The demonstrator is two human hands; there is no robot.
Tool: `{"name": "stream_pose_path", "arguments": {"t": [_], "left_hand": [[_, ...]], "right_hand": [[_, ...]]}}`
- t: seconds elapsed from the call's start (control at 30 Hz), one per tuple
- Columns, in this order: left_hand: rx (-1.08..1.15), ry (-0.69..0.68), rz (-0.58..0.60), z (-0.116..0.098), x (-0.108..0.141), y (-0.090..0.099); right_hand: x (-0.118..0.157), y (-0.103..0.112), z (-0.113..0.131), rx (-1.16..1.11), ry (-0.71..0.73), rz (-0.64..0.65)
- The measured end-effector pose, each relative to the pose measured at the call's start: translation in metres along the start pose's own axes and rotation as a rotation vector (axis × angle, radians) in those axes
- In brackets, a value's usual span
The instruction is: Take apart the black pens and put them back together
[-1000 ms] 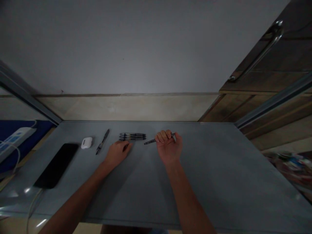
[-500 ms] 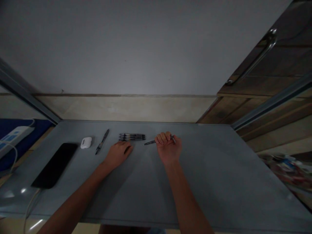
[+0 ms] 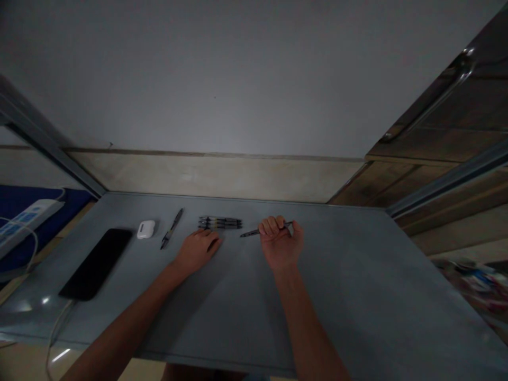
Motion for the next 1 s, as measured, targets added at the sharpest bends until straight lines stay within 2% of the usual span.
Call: {"name": "stream_pose_path", "arguments": {"t": [0.13,0.3,0.53,1.0], "left_hand": [[0.019,0.002,0.003,0.0000,-0.0004,-0.0004],[-0.033,-0.019,0.015,0.0006,-0.0003,-0.0025],[-0.055,-0.052,0.098,-0.0003,0.0014,-0.0036],[-0.039,-0.042,0.077,-0.0016,0.0010,-0.0039]], "right_hand": [[-0.0005,-0.0003,-0.0006,0.007,-0.013,0.014],[0.0004,-0.0017,0.0023,0.061,0.033,-0.030],[0.0009,-0.0022,0.0032,0.011,0.020,0.004],[0.0000,0.0003,0.0051,-0.009,0.063,-0.011]]}}
Point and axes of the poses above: each hand's wrist, its own x-axis away from the middle knuckle, its own y-axis out of the back of the hand, z = x × y, the point moved 1 cm from there along -x, towards the middle knuckle, and after that the axes turned 2 degrees about z, right-handed, at the moved point
